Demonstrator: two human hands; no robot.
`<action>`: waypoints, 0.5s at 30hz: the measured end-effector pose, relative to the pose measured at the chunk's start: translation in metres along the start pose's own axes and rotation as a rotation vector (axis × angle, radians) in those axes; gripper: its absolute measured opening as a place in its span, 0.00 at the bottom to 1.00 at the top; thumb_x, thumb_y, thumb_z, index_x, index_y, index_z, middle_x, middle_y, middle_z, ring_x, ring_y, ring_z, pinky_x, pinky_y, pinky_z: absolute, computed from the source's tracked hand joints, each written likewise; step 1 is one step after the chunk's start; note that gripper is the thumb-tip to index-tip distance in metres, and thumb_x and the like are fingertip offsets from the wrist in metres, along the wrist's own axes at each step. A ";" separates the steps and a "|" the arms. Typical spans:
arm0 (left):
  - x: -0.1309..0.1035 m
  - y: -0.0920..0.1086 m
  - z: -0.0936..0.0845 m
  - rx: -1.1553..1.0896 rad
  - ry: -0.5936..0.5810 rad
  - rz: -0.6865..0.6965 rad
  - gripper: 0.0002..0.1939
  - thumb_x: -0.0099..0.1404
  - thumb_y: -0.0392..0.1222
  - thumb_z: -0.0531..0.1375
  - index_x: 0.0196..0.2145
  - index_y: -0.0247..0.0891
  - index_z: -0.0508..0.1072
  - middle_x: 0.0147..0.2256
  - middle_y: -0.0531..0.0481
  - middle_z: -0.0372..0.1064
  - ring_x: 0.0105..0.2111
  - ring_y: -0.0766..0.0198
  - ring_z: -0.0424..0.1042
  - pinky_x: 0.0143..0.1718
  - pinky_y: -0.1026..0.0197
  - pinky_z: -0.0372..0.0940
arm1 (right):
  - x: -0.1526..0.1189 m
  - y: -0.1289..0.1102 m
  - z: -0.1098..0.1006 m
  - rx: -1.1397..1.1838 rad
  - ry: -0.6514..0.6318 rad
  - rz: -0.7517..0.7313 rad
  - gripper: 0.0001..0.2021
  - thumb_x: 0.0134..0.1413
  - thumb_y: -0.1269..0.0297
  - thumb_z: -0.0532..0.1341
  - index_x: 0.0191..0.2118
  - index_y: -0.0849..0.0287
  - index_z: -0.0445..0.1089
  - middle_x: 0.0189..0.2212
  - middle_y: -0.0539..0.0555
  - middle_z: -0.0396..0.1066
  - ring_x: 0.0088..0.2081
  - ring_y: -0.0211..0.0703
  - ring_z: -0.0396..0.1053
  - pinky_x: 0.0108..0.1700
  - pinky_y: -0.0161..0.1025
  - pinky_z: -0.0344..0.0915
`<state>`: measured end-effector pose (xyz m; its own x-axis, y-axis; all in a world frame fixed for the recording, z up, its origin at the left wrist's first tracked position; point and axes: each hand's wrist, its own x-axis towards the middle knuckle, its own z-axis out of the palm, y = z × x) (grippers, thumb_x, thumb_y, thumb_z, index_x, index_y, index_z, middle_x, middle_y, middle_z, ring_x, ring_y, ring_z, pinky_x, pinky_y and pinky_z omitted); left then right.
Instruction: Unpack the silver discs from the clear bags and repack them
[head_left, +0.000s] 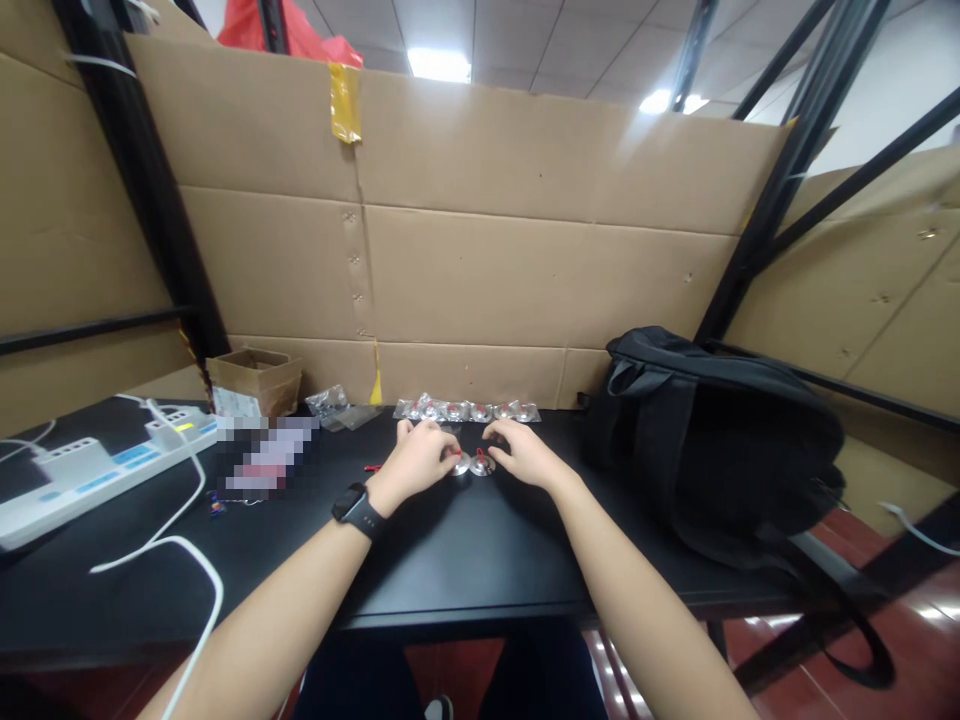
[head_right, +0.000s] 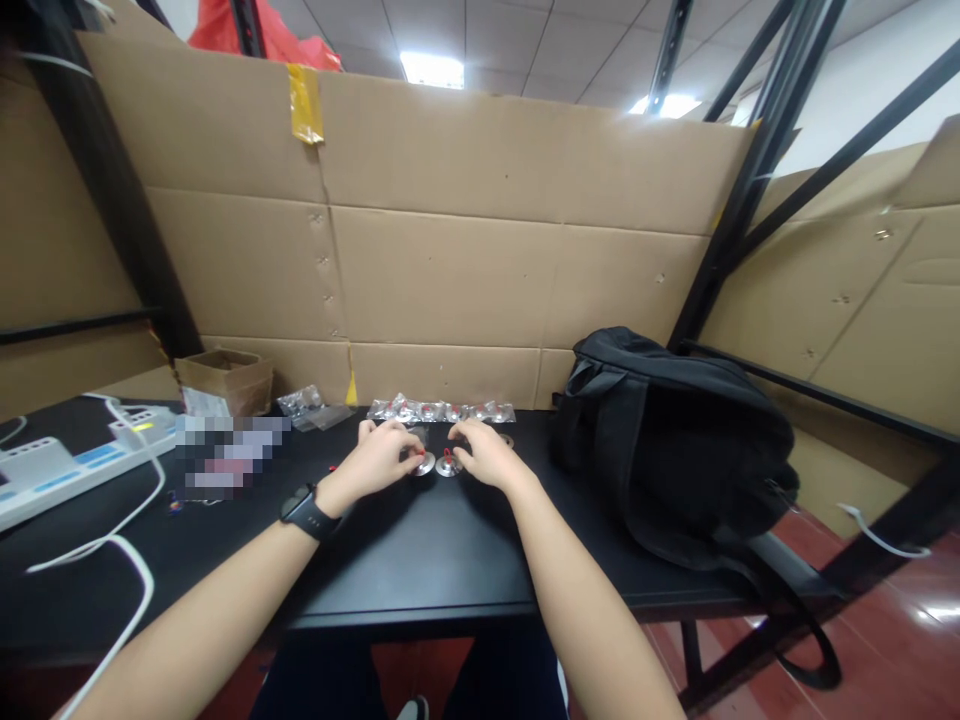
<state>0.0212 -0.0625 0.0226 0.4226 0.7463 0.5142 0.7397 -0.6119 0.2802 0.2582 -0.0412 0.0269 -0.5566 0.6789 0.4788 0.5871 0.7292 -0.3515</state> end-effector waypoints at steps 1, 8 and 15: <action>0.000 -0.002 0.001 0.021 0.002 0.008 0.08 0.64 0.45 0.61 0.29 0.45 0.78 0.26 0.48 0.75 0.40 0.51 0.68 0.48 0.47 0.53 | -0.001 0.005 0.002 -0.002 -0.011 0.021 0.11 0.55 0.73 0.62 0.45 0.59 0.71 0.41 0.56 0.72 0.41 0.44 0.69 0.47 0.42 0.66; 0.000 -0.013 0.009 0.105 0.081 0.008 0.12 0.65 0.42 0.60 0.24 0.43 0.75 0.25 0.46 0.71 0.38 0.50 0.69 0.48 0.47 0.53 | 0.000 0.017 0.022 -0.038 -0.076 0.071 0.14 0.56 0.69 0.64 0.48 0.58 0.74 0.40 0.56 0.75 0.40 0.44 0.72 0.44 0.40 0.67; -0.002 -0.014 0.008 0.140 0.014 0.020 0.08 0.61 0.39 0.61 0.24 0.43 0.74 0.24 0.48 0.71 0.36 0.51 0.69 0.48 0.45 0.53 | 0.003 0.011 0.024 -0.033 -0.093 0.053 0.10 0.56 0.68 0.64 0.44 0.56 0.77 0.37 0.54 0.76 0.37 0.42 0.72 0.41 0.36 0.65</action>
<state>0.0140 -0.0530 0.0113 0.4313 0.7299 0.5302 0.7974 -0.5833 0.1543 0.2486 -0.0294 0.0048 -0.5756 0.7225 0.3830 0.6353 0.6900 -0.3468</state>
